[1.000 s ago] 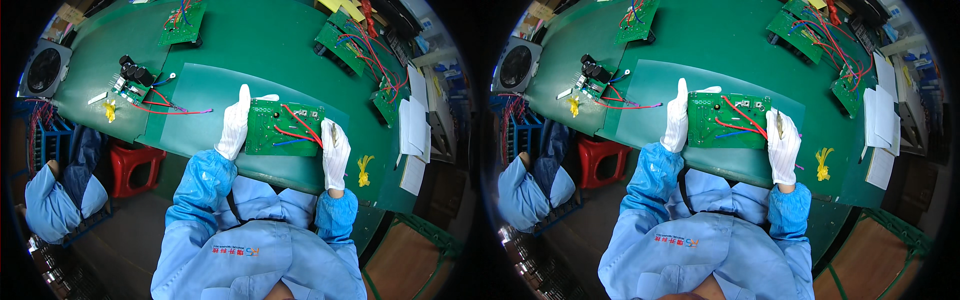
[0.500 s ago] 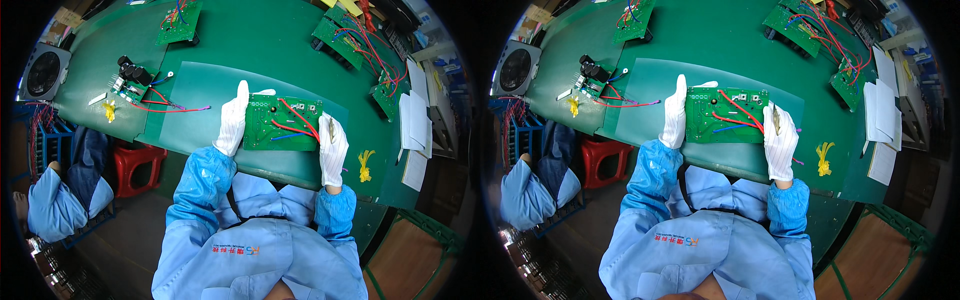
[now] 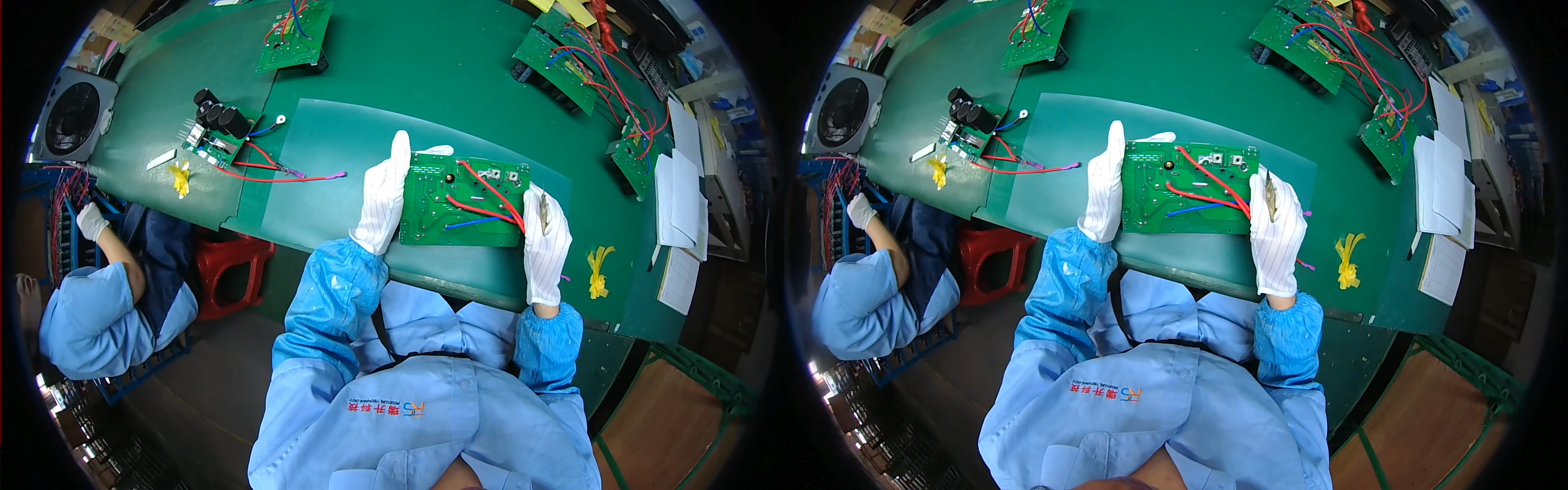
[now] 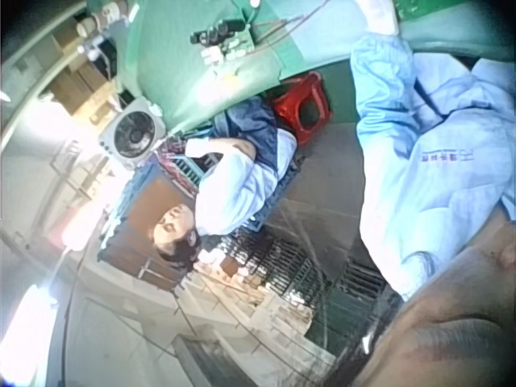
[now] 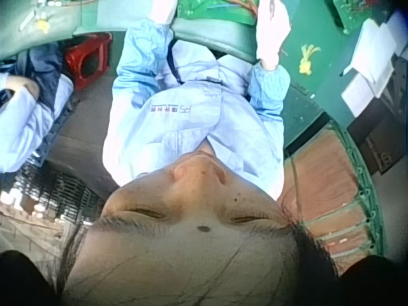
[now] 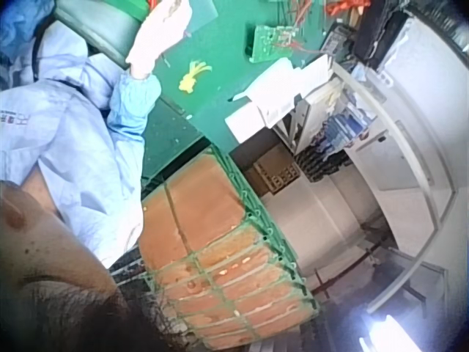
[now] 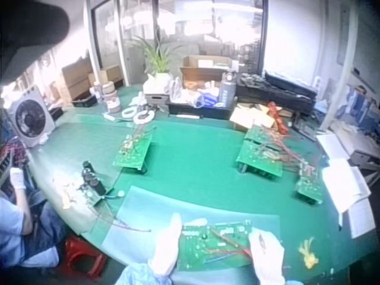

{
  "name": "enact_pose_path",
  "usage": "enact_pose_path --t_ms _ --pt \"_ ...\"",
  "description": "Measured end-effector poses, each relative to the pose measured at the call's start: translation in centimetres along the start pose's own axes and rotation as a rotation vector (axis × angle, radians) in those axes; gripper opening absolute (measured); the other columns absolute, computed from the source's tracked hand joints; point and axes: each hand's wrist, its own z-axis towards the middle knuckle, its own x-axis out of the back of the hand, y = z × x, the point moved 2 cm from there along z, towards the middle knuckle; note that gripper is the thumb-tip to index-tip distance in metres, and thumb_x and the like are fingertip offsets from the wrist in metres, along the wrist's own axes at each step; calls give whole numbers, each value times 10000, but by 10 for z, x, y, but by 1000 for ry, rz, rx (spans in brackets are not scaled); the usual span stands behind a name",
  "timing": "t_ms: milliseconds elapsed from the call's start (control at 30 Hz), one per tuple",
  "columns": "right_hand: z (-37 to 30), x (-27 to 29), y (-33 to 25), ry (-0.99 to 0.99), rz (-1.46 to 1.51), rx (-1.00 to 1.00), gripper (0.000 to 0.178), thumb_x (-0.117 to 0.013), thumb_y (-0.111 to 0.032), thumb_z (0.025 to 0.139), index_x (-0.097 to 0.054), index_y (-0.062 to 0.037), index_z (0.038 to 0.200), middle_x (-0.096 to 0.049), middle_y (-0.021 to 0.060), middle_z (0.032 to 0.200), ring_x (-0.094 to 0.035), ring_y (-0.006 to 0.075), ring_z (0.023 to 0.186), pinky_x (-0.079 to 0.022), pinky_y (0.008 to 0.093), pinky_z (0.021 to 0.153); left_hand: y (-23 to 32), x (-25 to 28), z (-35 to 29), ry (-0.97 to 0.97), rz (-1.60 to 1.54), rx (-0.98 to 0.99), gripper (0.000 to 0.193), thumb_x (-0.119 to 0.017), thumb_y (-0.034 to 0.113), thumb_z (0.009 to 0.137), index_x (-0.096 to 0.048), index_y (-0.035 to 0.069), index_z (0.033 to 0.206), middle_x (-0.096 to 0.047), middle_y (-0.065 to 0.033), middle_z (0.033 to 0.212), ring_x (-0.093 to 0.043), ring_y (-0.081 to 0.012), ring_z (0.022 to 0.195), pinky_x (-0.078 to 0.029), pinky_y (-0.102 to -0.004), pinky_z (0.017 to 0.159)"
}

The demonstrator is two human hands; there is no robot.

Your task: Assembling electronic components onto a printed circuit board.

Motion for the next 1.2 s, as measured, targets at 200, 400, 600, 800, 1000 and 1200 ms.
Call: enact_pose_path --t_ms 200,400,600,800,1000,1200 --pt "-2 -1 2 11 -36 19 257 -682 -44 955 -687 -10 1209 -691 158 1123 -686 313 959 -571 383 836 0 1 -1 28 -34 86 784 -327 622 1077 -705 -48 1229 -753 -111 1081 -717 -152 925 -577 -275 871" --pt "10 17 -3 148 357 -476 331 -706 -90 973 -597 35 1259 -661 159 1230 -652 222 1027 -532 335 892 -2 0 3 4 -46 63 760 -341 603 1083 -708 -46 1228 -754 -105 1071 -714 -142 916 -575 -273 861" --pt "-4 45 -51 -51 539 -315 250 -725 -66 931 -610 -8 1145 -649 163 1125 -664 255 937 -547 339 832 0 1 3 -2 -5 21 750 -350 595 1085 -716 -46 1217 -757 -103 1073 -712 -134 902 -566 -259 858" --pt "-20 18 -94 -367 257 95 158 -690 -191 963 -676 -71 1065 -688 82 856 -681 266 718 -542 363 626 -8 4 6 32 -29 101 731 -376 585 1083 -719 -48 1211 -759 -108 1070 -710 -129 900 -565 -261 860" --pt "-33 -4 -90 -421 125 36 188 -666 -242 992 -627 -82 903 -578 79 637 -580 271 516 -463 383 490 -31 12 10 71 220 -75 716 -394 573 1083 -719 -52 1208 -758 -109 1059 -708 -125 894 -565 -257 854" --pt "-36 -10 -85 -371 176 74 195 -664 -231 991 -611 -72 893 -559 84 634 -571 278 516 -465 375 486 -20 8 8 40 170 -36 704 -384 565 1089 -727 -39 1205 -761 -104 1047 -706 -117 887 -559 -244 850"
